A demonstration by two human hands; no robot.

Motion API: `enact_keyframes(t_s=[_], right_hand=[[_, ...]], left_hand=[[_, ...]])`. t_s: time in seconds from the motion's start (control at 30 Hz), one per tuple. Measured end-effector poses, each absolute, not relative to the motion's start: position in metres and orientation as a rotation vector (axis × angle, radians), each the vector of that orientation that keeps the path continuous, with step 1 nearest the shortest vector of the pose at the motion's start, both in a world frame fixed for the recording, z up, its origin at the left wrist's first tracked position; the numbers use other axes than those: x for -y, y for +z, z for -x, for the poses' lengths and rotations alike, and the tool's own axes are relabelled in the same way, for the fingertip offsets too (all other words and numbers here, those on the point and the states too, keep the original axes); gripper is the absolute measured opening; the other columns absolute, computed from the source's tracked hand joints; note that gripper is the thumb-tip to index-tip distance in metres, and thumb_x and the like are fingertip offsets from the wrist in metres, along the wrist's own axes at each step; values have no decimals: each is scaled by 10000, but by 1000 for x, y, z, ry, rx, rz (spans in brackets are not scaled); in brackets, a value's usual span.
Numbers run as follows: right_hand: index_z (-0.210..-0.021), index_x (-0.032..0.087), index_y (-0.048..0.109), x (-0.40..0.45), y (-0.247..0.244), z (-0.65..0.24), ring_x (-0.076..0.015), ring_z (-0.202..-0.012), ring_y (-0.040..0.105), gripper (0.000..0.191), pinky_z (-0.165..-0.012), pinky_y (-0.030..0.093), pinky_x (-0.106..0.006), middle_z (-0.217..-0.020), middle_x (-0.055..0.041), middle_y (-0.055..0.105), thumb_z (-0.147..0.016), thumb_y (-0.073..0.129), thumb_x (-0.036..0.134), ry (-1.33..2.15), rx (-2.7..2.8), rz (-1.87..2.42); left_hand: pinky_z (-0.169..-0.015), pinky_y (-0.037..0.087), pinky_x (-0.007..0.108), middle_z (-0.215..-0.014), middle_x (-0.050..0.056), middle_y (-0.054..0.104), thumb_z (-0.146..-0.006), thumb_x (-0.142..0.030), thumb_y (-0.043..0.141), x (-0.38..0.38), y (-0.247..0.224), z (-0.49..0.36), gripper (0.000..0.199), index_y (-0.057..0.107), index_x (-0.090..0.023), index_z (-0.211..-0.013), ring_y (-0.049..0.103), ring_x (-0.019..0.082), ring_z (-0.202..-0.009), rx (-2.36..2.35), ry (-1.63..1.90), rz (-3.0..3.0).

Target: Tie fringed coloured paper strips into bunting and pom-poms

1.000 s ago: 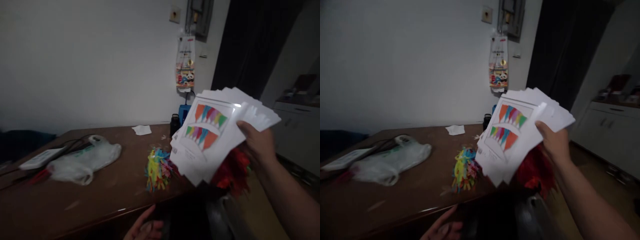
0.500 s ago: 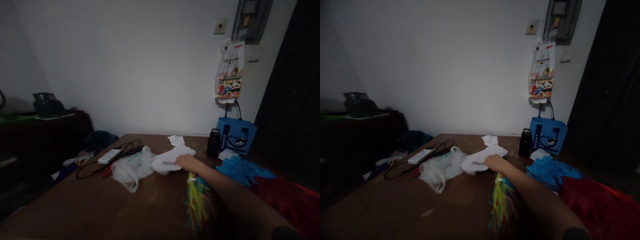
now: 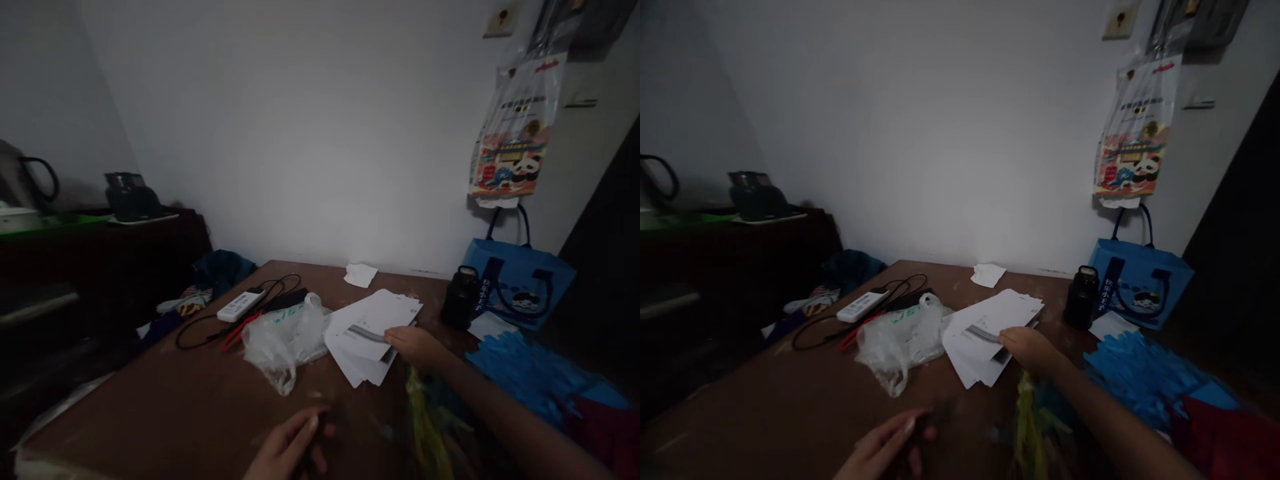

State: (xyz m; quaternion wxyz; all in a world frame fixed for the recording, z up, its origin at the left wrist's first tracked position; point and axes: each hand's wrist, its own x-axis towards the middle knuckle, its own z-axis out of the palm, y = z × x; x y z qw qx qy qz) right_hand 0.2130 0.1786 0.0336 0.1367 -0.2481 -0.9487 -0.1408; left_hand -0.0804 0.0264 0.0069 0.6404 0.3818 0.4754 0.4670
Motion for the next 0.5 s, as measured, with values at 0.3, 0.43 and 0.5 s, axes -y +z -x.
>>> enact_keyframes(t_s=[0.3, 0.43, 0.5], right_hand=[[-1124, 96, 646, -76, 20, -170, -253, -1078, 654, 319, -1038, 478, -467, -1092, -130, 722, -915, 407, 68, -742, 2336, 362], [-1171, 165, 641, -51, 7, -174, -237, -1199, 593, 324, -1112, 393, -462, -1184, -104, 697, -954, 401, 141, -723, 2222, 588], [-1209, 206, 637, -45, 0, -167, -248, -1271, 533, 338, -1158, 302, -472, -1240, -97, 670, -942, 434, 164, -827, 2196, 640]], left_hand=[[-857, 542, 383, -1063, 152, 731, -717, -252, 818, -39, 4, 39, 451, 678, -126, -1127, 678, 333, -991, -778, 1359, -483], [-935, 492, 404, -1097, 132, 728, -722, -309, 820, -20, -12, 45, 511, 663, -166, -1186, 679, 330, -1000, -780, 1475, -491], [-919, 496, 405, -1095, 126, 728, -725, -374, 812, -8, -19, 46, 513, 672, -176, -1177, 688, 321, -971, -770, 1494, -541]])
